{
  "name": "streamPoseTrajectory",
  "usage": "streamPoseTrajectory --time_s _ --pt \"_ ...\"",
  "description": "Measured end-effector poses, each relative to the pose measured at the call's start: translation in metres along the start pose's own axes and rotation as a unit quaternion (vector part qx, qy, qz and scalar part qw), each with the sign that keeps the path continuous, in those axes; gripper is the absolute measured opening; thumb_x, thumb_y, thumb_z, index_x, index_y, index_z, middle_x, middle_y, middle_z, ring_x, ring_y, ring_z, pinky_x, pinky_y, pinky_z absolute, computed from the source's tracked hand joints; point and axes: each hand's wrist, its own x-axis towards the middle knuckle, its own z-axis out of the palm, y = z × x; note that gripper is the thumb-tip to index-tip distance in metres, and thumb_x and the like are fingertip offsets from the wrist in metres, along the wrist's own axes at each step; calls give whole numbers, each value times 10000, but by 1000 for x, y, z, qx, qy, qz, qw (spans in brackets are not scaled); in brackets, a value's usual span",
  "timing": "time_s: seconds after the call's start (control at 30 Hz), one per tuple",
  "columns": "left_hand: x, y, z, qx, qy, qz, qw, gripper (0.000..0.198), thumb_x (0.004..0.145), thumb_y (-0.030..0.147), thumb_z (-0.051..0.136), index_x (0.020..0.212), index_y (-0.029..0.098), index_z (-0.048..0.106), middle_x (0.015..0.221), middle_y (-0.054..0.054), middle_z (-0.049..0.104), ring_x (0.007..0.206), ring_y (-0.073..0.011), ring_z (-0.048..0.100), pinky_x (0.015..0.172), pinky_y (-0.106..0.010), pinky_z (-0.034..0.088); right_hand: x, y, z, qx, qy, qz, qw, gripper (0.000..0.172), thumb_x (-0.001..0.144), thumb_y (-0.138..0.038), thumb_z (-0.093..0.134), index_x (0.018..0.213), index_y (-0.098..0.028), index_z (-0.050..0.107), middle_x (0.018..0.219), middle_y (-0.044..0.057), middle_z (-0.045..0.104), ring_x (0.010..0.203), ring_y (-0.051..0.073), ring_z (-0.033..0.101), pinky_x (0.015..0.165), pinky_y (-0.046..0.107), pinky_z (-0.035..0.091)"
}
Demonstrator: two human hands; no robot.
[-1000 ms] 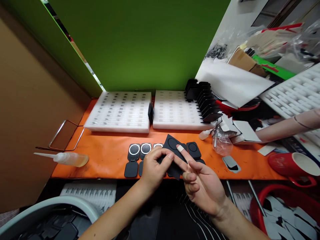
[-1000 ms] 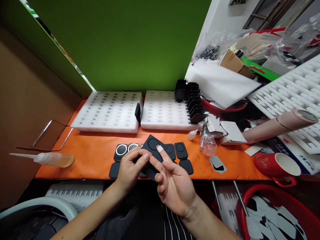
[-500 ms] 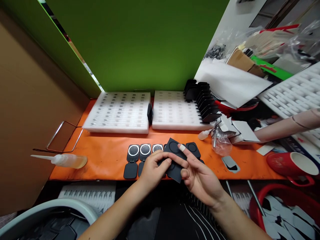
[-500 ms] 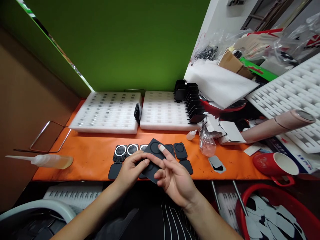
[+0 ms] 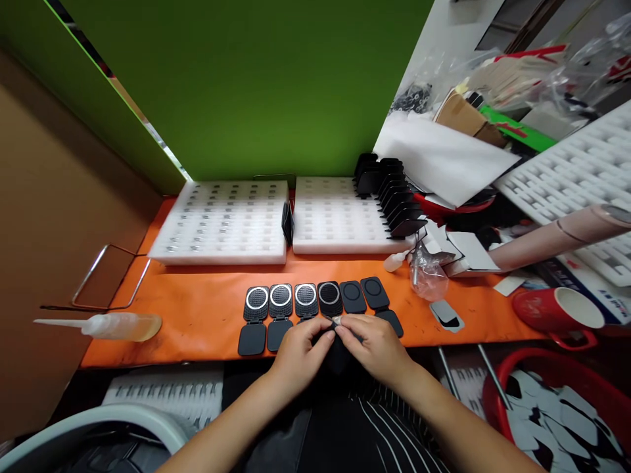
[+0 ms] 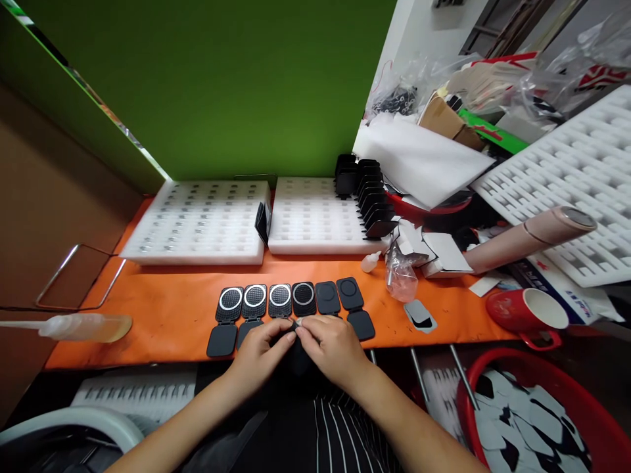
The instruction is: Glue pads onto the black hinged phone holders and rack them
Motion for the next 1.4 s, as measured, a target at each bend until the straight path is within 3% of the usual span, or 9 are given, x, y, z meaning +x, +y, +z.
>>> streamPoseTrajectory --time_s 0.2,0.33,0.43,0.53,0.63,0.9,1.03,1.2,1.4 --pt "-15 -9 -15 49 -125 20 991 182 847 234 500 934 224 660 913 -24 695 844 -164 625 762 -261 454 -21 23 -7 102 -43 69 991 285 870 -321 453 785 -201 697 760 43 694 706 177 632 650 282 475" --pt "-22 -22 -19 -29 -96 -59 993 206 836 337 516 799 175 636 763 -36 673 727 -172 611 670 -270 468 -34 63 -27 157 187 261 934 368 798 -485 498 754 -164 673 690 64 676 663 216 627 623 329 504" --pt "-21 -22 -9 -79 -120 -64 988 196 787 361 589 751 175 642 906 -76 693 850 -209 628 792 -338 482 -41 64 -32 71 292 261 917 347 802 -488 504 788 -185 672 742 84 681 712 235 623 687 369 507" --pt "-18 -15 5 -81 -152 -37 984 144 756 335 633 764 198 676 1203 -106 612 1109 -248 558 977 -409 396 -45 43 -20 40 140 88 985 224 836 -377 515 791 -237 683 803 84 683 766 234 614 726 379 492" --pt "-17 -9 10 -78 -154 -27 985 134 761 323 630 776 204 690 1244 -108 585 1145 -242 540 993 -406 389 -46 32 -7 89 20 -20 996 196 861 -331 497 904 -250 670 869 77 667 822 223 598 736 378 486" --pt "-18 -13 -8 -69 -136 9 988 153 772 338 630 786 200 695 1256 -114 573 1113 -245 565 969 -408 419 -27 48 -17 72 -31 109 991 199 833 -357 539 698 -210 532 745 14 575 725 169 539 673 289 429" --pt "-14 -19 -5 58 -89 34 994 151 836 283 545 873 219 676 1367 -94 478 1218 -251 484 986 -421 410 -9 62 -19 77 25 149 985 212 832 -394 510 729 -210 496 678 -17 516 634 144 484 601 262 390" --pt "0 -31 13 223 -172 135 950 219 880 211 451 993 217 638 1191 -63 627 1137 -219 551 989 -410 424 23 84 2 145 2 136 980 205 804 -388 525 734 -201 477 670 -32 492 627 125 470 599 244 384" --pt "13 -51 27 301 -159 179 923 206 882 184 439 958 182 630 1258 -80 582 1217 -232 489 1010 -421 412 41 91 22 119 -49 119 985 176 824 -355 497 748 -197 480 677 -31 507 654 130 490 625 250 372"
